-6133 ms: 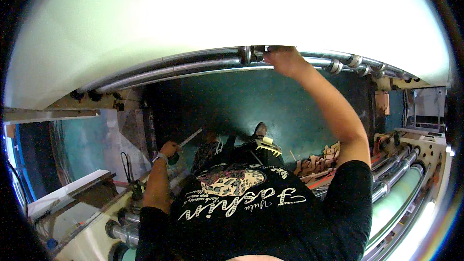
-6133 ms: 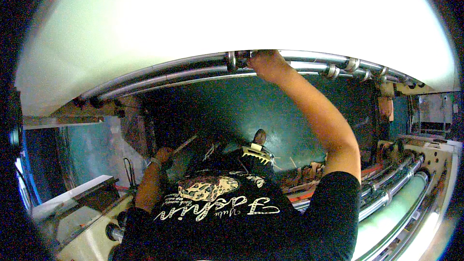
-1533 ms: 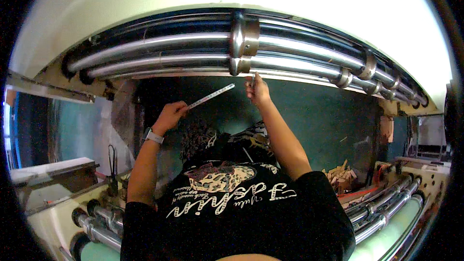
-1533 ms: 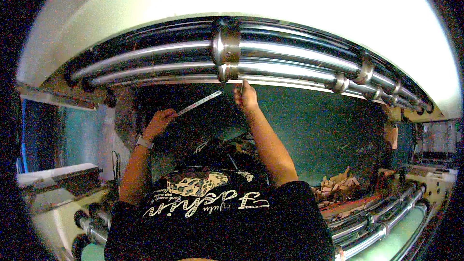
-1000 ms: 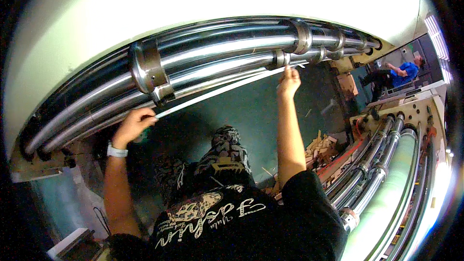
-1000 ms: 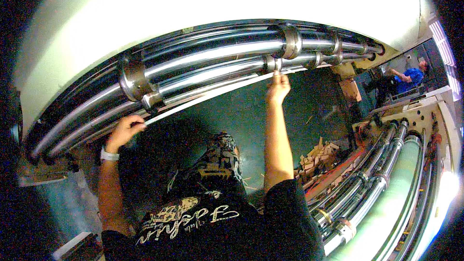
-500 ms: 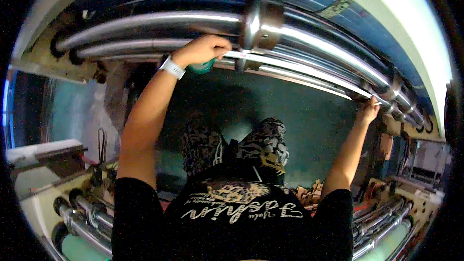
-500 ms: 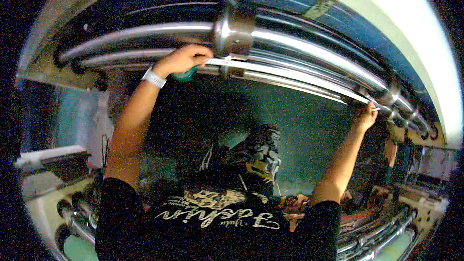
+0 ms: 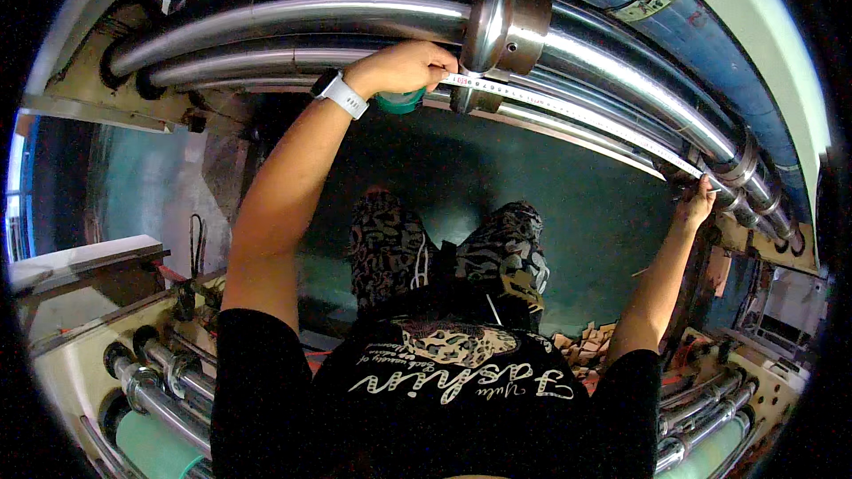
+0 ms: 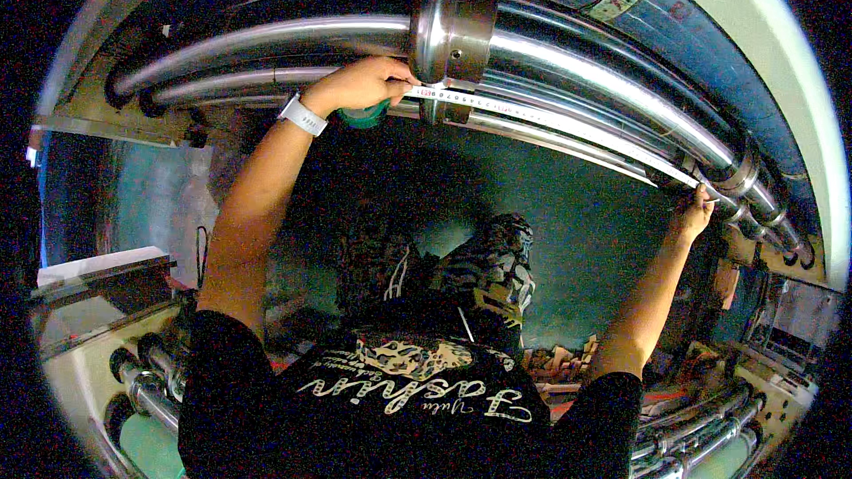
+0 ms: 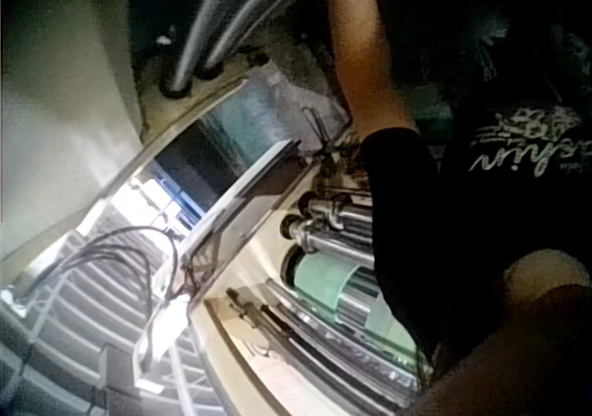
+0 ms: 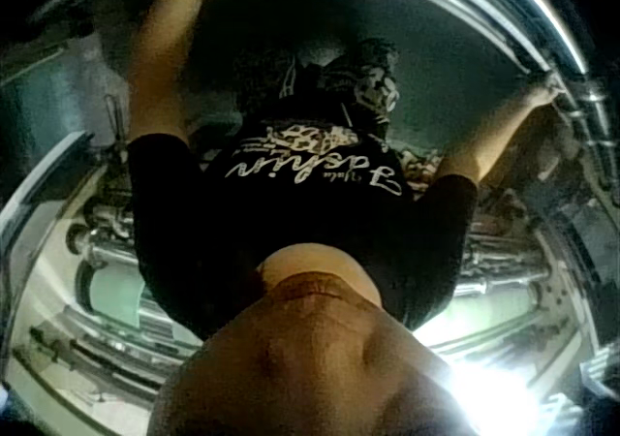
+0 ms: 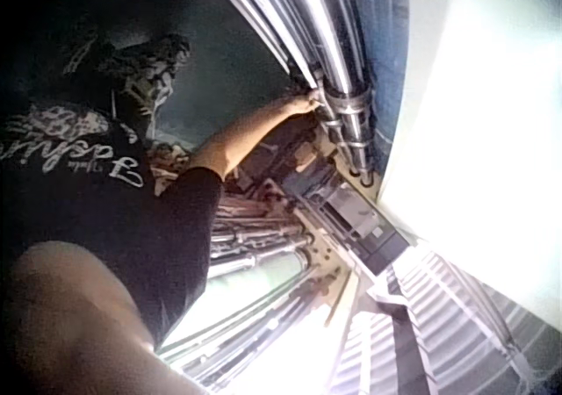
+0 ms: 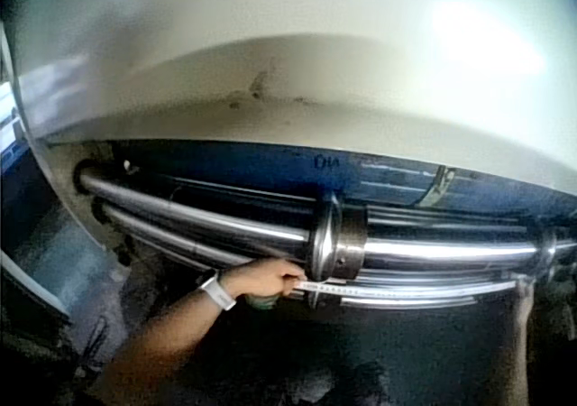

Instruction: The person measures industrial rollers using a measuring tape and adjusts the positioning of the rollers by hand within the machinery.

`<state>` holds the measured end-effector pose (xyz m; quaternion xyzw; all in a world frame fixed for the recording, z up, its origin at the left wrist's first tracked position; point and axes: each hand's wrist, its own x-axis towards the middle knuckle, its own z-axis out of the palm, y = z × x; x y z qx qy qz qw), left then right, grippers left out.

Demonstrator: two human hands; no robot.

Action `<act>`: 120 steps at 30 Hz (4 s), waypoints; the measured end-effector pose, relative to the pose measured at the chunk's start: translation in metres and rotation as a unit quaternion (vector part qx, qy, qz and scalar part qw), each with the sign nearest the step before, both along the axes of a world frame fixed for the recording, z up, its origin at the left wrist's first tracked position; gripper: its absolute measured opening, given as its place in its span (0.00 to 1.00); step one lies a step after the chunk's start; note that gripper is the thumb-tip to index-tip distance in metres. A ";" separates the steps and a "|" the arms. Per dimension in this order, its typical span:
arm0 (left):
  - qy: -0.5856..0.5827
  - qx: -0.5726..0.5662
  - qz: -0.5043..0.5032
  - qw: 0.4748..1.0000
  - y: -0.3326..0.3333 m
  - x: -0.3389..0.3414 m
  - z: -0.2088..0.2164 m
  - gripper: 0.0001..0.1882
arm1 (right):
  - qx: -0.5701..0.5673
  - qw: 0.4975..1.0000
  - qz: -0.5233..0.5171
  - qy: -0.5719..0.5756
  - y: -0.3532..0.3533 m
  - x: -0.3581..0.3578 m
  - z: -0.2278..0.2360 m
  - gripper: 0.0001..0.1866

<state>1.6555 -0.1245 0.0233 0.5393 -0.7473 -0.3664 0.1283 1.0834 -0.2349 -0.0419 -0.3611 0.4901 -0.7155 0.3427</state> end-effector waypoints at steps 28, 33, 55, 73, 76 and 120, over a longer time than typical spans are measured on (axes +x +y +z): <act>-0.159 -0.132 0.166 0.964 0.026 -0.053 0.000 0.27 | 0.009 0.998 0.054 -0.004 0.003 -0.001 0.001 0.10; -0.158 -0.104 0.192 0.963 0.024 -0.053 -0.004 0.20 | 0.011 0.999 0.045 -0.007 0.003 -0.003 0.000 0.10; -0.108 -0.096 0.185 0.972 0.017 -0.048 -0.007 0.20 | 0.009 0.999 0.052 -0.007 0.002 -0.009 -0.002 0.08; 0.162 0.033 -0.008 0.986 0.003 0.014 -0.013 0.12 | -0.007 0.995 0.104 0.003 0.000 -0.015 -0.003 0.11; 0.088 0.006 -0.017 0.996 -0.002 0.016 -0.015 0.08 | 0.018 0.997 0.065 0.021 -0.002 -0.010 -0.002 0.11; -0.205 -0.203 0.224 0.931 0.032 -0.059 -0.023 0.35 | 0.035 0.996 0.084 0.014 0.006 -0.007 0.004 0.11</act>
